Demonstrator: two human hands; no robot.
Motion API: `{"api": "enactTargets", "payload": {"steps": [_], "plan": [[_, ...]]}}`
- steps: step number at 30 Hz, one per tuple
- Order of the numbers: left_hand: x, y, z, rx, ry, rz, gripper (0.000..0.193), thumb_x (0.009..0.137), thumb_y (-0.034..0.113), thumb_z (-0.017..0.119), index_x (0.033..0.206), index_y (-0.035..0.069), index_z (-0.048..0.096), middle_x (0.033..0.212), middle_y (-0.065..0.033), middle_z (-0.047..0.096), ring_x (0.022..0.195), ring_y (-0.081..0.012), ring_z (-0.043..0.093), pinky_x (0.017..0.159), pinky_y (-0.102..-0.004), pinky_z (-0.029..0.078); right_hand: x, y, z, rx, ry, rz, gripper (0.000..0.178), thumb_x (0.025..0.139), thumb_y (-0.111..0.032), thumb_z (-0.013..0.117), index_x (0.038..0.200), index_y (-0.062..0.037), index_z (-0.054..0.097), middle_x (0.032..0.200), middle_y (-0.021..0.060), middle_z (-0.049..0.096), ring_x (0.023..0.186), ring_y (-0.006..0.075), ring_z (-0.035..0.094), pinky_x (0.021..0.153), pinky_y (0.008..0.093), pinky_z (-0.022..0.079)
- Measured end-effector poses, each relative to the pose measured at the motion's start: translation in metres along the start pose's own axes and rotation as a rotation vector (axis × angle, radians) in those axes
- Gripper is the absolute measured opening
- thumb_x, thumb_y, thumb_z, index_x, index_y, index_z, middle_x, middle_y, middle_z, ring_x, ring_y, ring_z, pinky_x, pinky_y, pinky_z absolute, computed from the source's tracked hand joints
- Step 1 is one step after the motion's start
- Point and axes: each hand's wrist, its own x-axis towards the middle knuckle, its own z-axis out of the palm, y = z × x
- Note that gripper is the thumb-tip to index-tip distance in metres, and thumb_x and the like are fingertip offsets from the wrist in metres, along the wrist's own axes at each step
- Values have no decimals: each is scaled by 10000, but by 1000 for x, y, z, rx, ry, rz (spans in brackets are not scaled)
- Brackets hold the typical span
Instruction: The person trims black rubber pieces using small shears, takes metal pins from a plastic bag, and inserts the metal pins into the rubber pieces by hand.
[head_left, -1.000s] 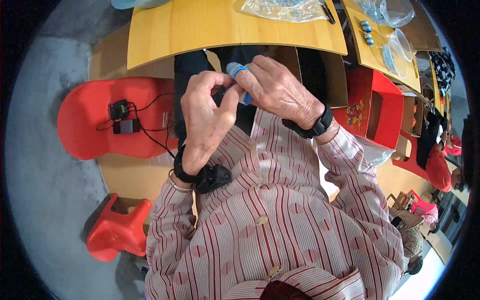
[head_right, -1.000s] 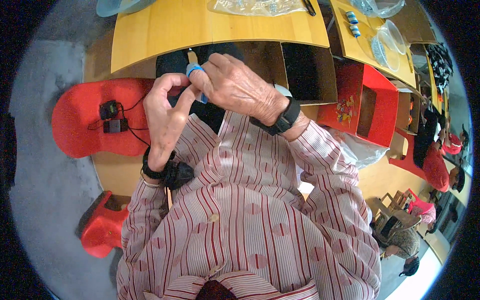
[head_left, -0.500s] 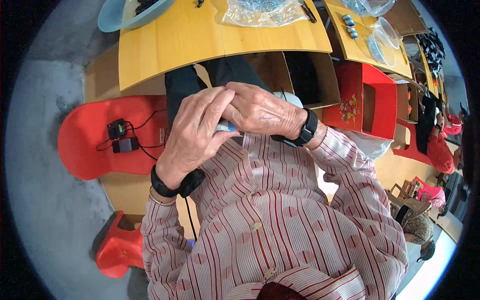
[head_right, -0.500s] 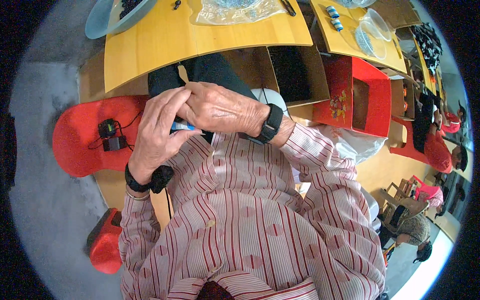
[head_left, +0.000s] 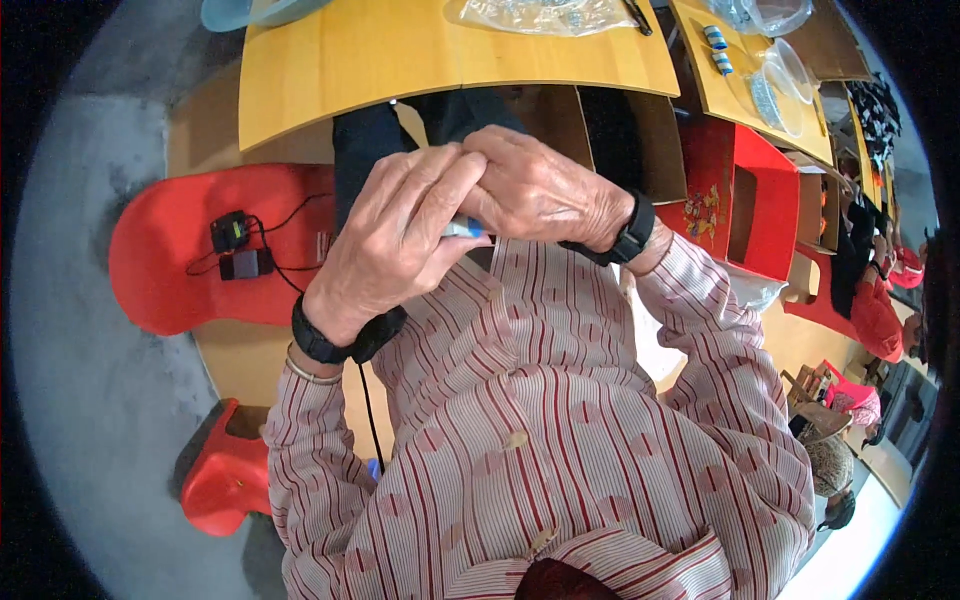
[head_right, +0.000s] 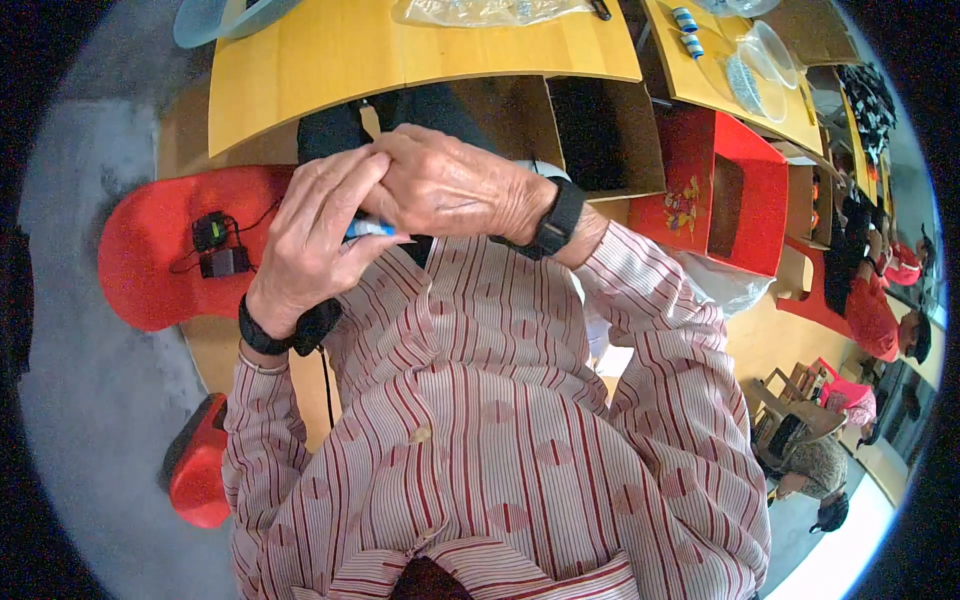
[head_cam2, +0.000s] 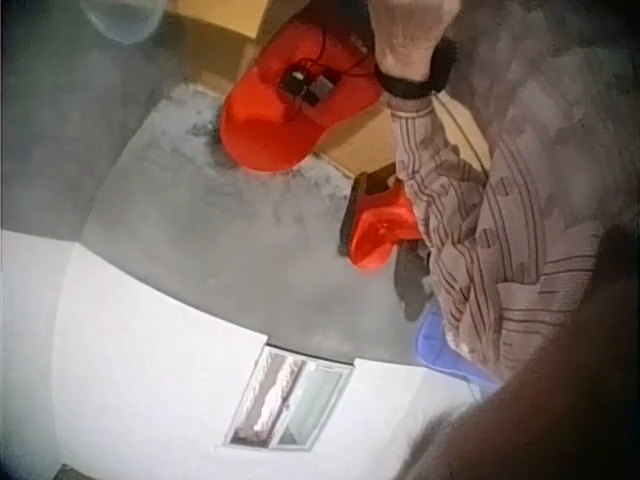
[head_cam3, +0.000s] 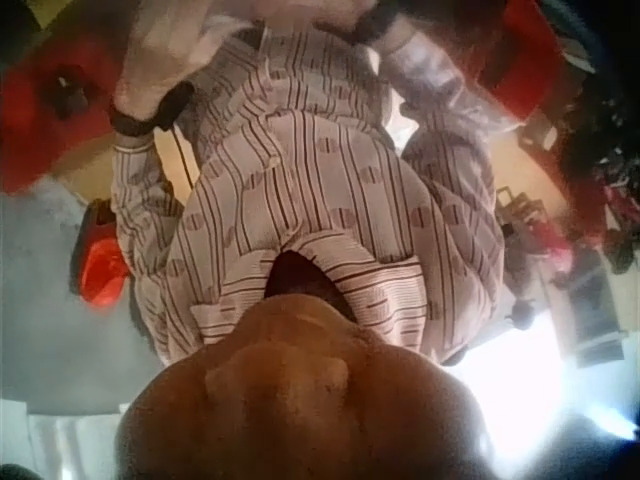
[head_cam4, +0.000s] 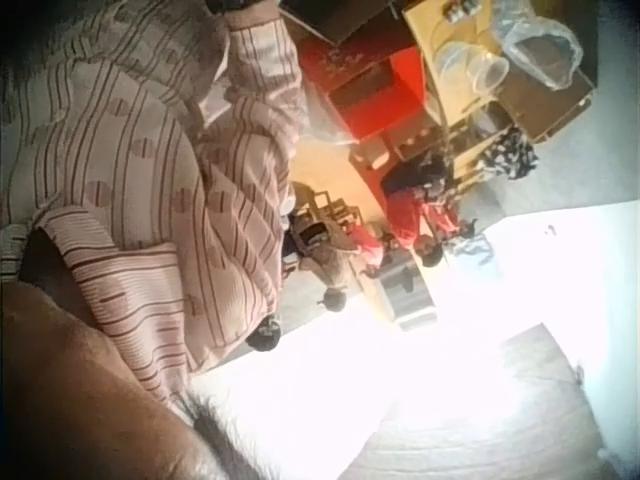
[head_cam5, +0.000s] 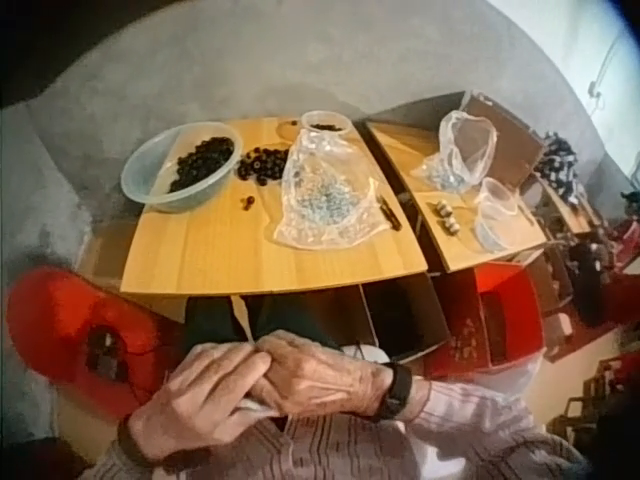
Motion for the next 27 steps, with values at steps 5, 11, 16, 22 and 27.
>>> {"api": "enactTargets", "payload": {"steps": [5, 11, 16, 22, 27], "plan": [[2, 0, -3, -87, 83, -125, 808, 584, 234, 816, 1272, -13, 470, 1181, -159, 561, 1040, -323, 560, 899, -401, 450, 7, 3, -10, 134, 0, 116, 324, 723, -245, 627, 932, -23, 519, 814, 96, 529, 760, 250, 539, 699, 332, 475], [2, -4, -1, -182, 102, -74, 775, 597, 291, 833, 1228, -12, 501, 1140, -180, 579, 999, -338, 590, 854, -385, 486, 7, 1, -7, 154, 81, 84, 393, 710, -274, 638, 983, -13, 533, 821, 92, 520, 746, 247, 521, 687, 340, 472], [2, -6, -3, -158, 106, -23, 726, 573, 251, 852, 1166, -18, 534, 1055, -164, 609, 927, -326, 615, 803, -379, 506, 5, -1, -5, 151, 55, 63, 413, 702, -295, 633, 988, -13, 535, 783, 88, 511, 733, 245, 521, 674, 337, 469], [0, -6, -2, -147, 120, 6, 684, 559, 244, 853, 1117, -26, 563, 1010, -154, 624, 890, -316, 625, 768, -368, 515, 3, 0, -1, 90, 64, 16, 360, 705, -218, 612, 991, -9, 544, 740, 80, 505, 704, 236, 526, 643, 326, 469], [-3, -1, 2, -161, 124, -35, 679, 562, 244, 848, 1122, -16, 566, 1008, -160, 624, 886, -314, 627, 774, -365, 513, 2, -1, -1, 101, 90, 4, 292, 674, -171, 618, 912, -24, 535, 702, 69, 503, 666, 231, 528, 614, 325, 468]]}}
